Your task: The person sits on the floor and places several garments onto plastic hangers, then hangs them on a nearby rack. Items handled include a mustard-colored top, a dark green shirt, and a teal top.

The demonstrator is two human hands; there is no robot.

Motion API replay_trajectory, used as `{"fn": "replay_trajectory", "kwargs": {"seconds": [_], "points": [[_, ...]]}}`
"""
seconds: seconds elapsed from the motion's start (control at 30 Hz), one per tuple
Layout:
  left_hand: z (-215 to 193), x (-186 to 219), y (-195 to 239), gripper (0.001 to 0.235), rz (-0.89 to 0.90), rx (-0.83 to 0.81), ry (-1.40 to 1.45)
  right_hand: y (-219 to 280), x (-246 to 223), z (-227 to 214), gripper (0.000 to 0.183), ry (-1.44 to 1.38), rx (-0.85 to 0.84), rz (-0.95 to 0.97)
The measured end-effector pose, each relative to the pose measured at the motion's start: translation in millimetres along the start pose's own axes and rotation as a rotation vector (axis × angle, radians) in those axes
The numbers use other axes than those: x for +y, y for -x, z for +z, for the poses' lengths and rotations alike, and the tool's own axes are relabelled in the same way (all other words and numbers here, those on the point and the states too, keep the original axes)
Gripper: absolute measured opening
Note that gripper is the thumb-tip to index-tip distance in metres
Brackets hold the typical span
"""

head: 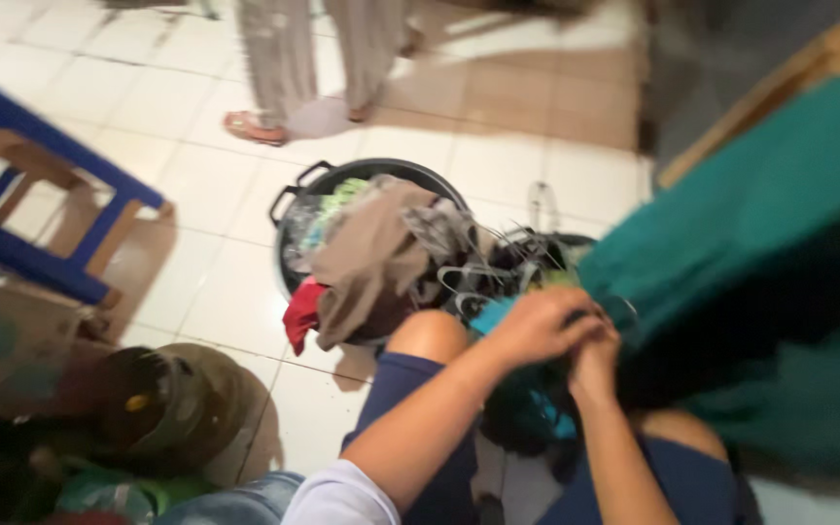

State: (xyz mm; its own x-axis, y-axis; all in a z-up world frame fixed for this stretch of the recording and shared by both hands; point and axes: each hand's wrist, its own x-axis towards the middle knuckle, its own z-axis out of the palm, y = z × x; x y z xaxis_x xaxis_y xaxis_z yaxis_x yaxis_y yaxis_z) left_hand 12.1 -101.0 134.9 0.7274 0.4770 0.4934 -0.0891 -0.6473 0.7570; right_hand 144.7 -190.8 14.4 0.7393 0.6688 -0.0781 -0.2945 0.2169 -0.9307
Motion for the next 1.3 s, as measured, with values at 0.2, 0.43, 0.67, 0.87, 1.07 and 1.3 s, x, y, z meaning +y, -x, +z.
{"fn": "replay_trajectory", "kwargs": {"seconds": [0.2,0.43,0.67,0.87,1.07,1.3], "points": [[-19,10,-15,0.023,-0.088,-0.014,0.055,-17,-25,0,0.021,0.079,0.124,0.007],[-43,8,-32,0.032,0.001,0.203,-0.141,-9,-78,21,0.020,-0.038,0.088,-0.116],[-65,2,-44,0.035,-0.132,0.347,-0.233,1,-119,18,0.012,0.002,0.099,-0.149],[-66,0,-46,0.039,-0.189,0.309,-0.275,0,-120,18,0.015,-0.056,0.121,-0.120],[-69,-7,-49,0.043,-0.275,0.309,-0.405,1,-122,18,0.015,0.025,0.145,-0.179],[-64,-30,-29,0.034,-0.519,0.234,-0.075,1,-127,18,0.018,0.064,0.149,-0.208]]}}
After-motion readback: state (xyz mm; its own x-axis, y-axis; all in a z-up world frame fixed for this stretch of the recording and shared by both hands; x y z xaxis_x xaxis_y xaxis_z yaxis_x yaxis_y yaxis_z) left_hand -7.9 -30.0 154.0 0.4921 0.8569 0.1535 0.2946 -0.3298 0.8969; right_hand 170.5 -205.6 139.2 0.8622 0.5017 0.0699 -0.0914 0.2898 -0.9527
